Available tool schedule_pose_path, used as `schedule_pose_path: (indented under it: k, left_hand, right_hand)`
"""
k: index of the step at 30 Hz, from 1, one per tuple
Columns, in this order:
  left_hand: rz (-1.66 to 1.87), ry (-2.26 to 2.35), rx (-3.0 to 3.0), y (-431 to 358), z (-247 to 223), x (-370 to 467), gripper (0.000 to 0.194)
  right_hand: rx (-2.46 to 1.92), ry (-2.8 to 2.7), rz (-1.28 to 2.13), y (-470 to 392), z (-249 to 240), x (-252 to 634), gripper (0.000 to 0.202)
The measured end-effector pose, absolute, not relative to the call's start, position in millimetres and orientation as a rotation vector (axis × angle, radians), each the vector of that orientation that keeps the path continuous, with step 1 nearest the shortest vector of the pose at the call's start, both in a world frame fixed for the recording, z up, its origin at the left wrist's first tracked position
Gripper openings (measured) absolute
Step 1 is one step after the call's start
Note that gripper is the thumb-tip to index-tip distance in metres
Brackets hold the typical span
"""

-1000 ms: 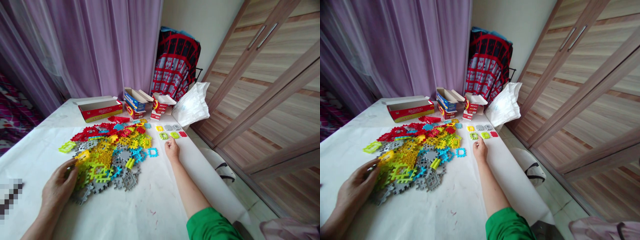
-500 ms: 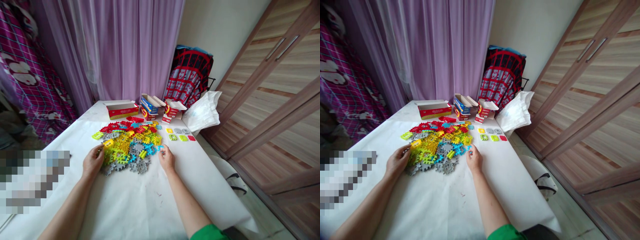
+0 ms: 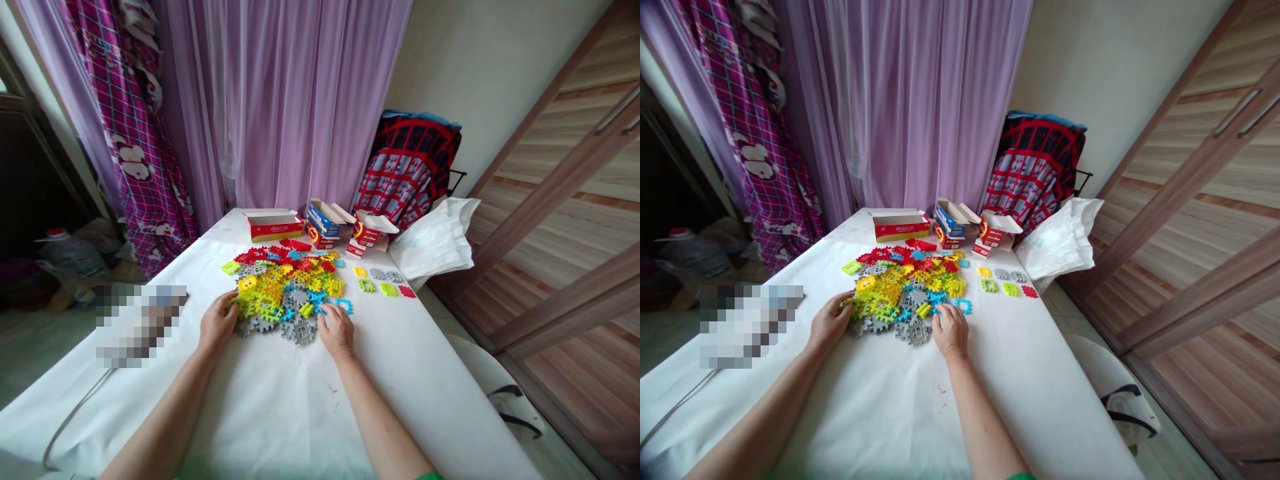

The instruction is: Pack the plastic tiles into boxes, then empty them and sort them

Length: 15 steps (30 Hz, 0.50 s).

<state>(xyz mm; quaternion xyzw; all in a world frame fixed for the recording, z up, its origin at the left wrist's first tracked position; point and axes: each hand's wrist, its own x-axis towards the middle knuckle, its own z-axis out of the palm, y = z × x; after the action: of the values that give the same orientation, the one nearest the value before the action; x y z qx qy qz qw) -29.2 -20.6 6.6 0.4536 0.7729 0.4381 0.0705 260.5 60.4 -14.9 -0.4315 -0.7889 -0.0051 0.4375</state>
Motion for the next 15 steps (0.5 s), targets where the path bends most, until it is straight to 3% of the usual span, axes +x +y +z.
schedule_pose_path:
  k: [15]
  left_hand:
    - [1.334,2.270,1.304,-18,1,-29,0.039]
  right_hand:
    - [-0.821,-2.435,0.041,40,22,186,0.005]
